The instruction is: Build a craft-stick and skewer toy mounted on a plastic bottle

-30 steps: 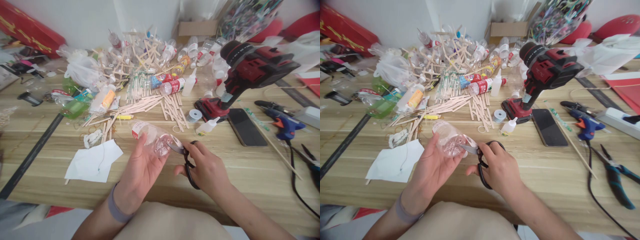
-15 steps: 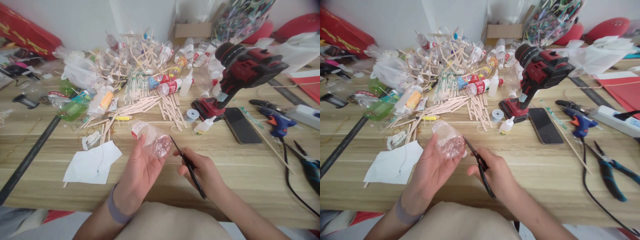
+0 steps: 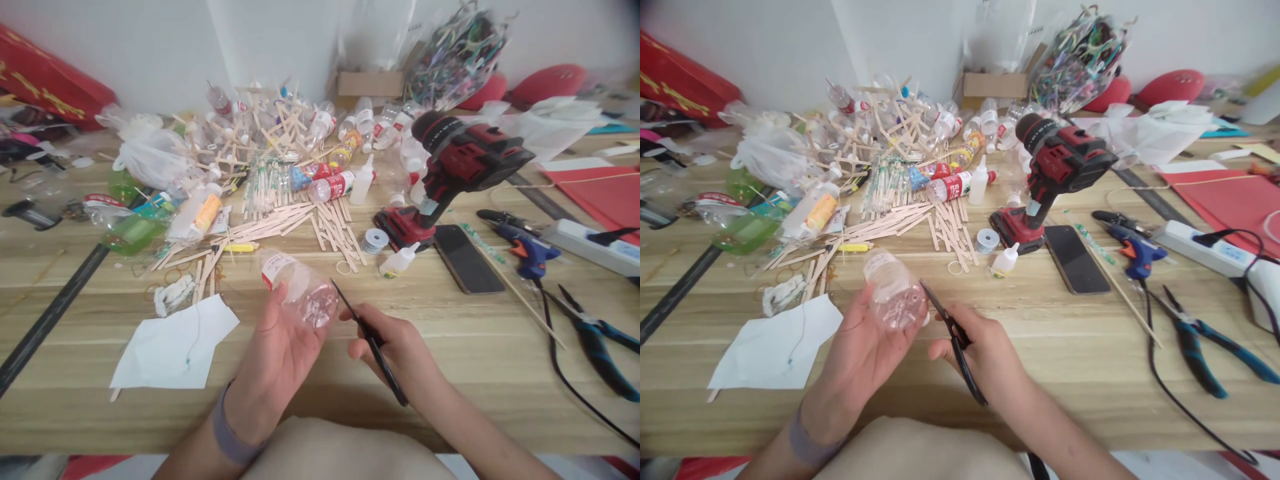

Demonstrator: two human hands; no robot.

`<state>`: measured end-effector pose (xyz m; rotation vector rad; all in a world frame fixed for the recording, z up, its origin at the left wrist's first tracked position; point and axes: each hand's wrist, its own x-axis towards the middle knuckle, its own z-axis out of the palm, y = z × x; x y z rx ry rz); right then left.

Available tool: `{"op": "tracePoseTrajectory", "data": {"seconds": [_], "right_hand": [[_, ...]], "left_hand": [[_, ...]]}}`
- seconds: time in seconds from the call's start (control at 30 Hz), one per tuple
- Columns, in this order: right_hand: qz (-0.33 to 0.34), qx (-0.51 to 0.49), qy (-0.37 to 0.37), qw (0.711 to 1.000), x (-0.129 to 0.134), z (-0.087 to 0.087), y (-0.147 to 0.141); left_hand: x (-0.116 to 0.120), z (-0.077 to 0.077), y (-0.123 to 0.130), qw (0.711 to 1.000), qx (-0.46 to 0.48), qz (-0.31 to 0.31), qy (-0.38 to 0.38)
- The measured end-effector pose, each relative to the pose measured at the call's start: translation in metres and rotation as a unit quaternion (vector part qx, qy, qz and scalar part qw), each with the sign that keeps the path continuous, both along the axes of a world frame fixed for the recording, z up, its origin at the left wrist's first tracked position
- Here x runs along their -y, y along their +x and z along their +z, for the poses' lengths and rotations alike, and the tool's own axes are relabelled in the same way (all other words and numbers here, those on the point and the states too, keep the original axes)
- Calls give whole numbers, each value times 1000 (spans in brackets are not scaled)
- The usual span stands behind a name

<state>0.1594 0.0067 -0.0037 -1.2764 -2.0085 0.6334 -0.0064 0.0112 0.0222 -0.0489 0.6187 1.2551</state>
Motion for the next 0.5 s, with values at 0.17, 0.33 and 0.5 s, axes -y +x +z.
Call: {"op": "tracePoseTrajectory", "data": {"seconds": [0.17,0.33,0.5], "right_hand": [[-15,53,70,996,2,-1,3],[-67,157,193,966,4,-6,4],[-84,151,196,965,4,-10,6]], "left_hand": [[-4,-1,1,1000,4,-3,5],[-2,-2,3,1000,21,-12,6],[1,-4,5,999,31,-12,19]]}}
